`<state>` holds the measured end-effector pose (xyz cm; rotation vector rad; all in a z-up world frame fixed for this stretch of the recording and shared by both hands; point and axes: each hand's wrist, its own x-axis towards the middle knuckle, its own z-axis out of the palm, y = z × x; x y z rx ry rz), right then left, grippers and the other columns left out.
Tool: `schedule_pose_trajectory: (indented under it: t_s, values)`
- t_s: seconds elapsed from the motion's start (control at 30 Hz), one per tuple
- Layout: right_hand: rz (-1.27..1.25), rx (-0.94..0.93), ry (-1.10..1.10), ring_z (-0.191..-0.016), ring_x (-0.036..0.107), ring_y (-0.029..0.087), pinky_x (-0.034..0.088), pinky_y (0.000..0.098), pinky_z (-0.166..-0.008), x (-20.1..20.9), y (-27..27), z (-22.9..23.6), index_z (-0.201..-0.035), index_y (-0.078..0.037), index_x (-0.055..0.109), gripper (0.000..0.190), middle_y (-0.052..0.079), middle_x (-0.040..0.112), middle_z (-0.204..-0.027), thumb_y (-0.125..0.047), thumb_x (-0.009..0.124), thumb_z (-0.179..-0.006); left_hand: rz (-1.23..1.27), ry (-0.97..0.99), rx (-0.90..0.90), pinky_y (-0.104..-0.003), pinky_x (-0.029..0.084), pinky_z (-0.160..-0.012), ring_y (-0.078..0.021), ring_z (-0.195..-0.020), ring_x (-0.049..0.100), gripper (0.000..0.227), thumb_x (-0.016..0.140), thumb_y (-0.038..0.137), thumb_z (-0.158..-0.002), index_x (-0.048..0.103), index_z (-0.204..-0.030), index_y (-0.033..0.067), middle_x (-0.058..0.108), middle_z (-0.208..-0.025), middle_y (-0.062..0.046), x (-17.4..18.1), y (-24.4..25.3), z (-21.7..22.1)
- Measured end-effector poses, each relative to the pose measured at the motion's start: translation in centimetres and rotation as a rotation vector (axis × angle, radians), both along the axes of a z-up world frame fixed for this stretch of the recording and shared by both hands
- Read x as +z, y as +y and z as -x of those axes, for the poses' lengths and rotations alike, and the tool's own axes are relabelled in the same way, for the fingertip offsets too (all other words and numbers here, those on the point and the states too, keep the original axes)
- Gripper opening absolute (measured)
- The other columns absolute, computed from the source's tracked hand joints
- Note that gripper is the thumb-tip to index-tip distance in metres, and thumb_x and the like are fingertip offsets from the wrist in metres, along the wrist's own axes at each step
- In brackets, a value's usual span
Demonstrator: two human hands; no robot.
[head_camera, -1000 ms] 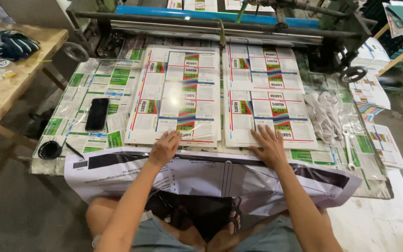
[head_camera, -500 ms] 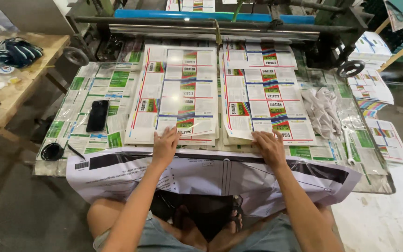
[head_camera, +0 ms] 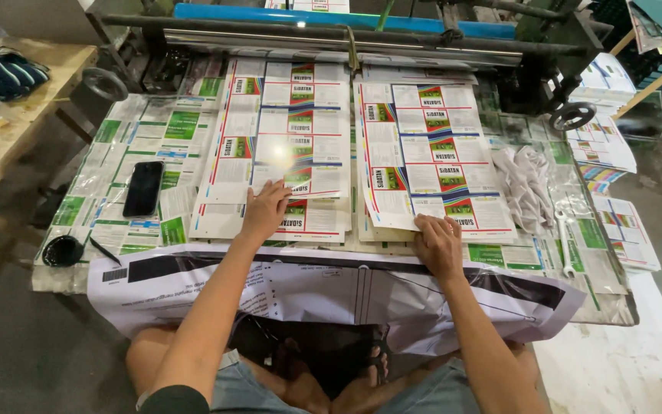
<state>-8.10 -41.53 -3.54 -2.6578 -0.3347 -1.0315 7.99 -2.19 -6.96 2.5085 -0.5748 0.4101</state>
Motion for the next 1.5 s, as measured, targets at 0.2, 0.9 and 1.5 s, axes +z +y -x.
schedule_pose_trajectory:
  t_s: [0.2, 0.9, 1.5]
  values:
    - [-0.015, -0.037, 0.014, -0.112, 0.068, 0.021, 0.04, 0.044, -0.109, -0.3, -0.2, -0.3, -0.11, -0.011, 0.068, 0.029, 0.004, 0.074, -0.12, -0.004, 0.071, -0.082, -0.022, -0.01, -0.002, -0.07, 0.029, -0.113, -0.0326, -0.139, 0.051, 0.023, 0.061, 0.022, -0.099, 0.066, -0.12, 0.0175, 0.061, -0.144, -0.004, -0.4, -0.1, -2.7]
    - [0.076, -0.151, 0.057, -0.123, 0.063, 0.025, 0.035, 0.0508, -0.111, -0.4, -0.1, -0.5, -0.119, -0.014, 0.07, 0.037, 0.006, 0.071, -0.13, -0.011, 0.067, -0.082, -0.083, -0.088, 0.033, -0.071, 0.022, -0.115, -0.0414, -0.144, 0.04, 0.046, 0.058, 0.029, -0.098, 0.056, -0.141, 0.0118, 0.049, -0.155, -0.015, -2.4, -0.4, 0.3]
    - [0.062, -0.263, 0.155, -0.134, 0.056, 0.028, 0.035, 0.0541, -0.109, -1.8, 1.6, 0.9, -0.137, -0.019, 0.065, 0.043, 0.005, 0.065, -0.14, -0.015, 0.062, -0.094, -0.066, -0.138, -0.084, -0.061, 0.021, -0.121, -0.0336, -0.146, 0.042, 0.056, 0.063, 0.045, -0.096, 0.059, -0.142, 0.0118, 0.049, -0.155, -0.011, -0.7, 2.4, 8.4]
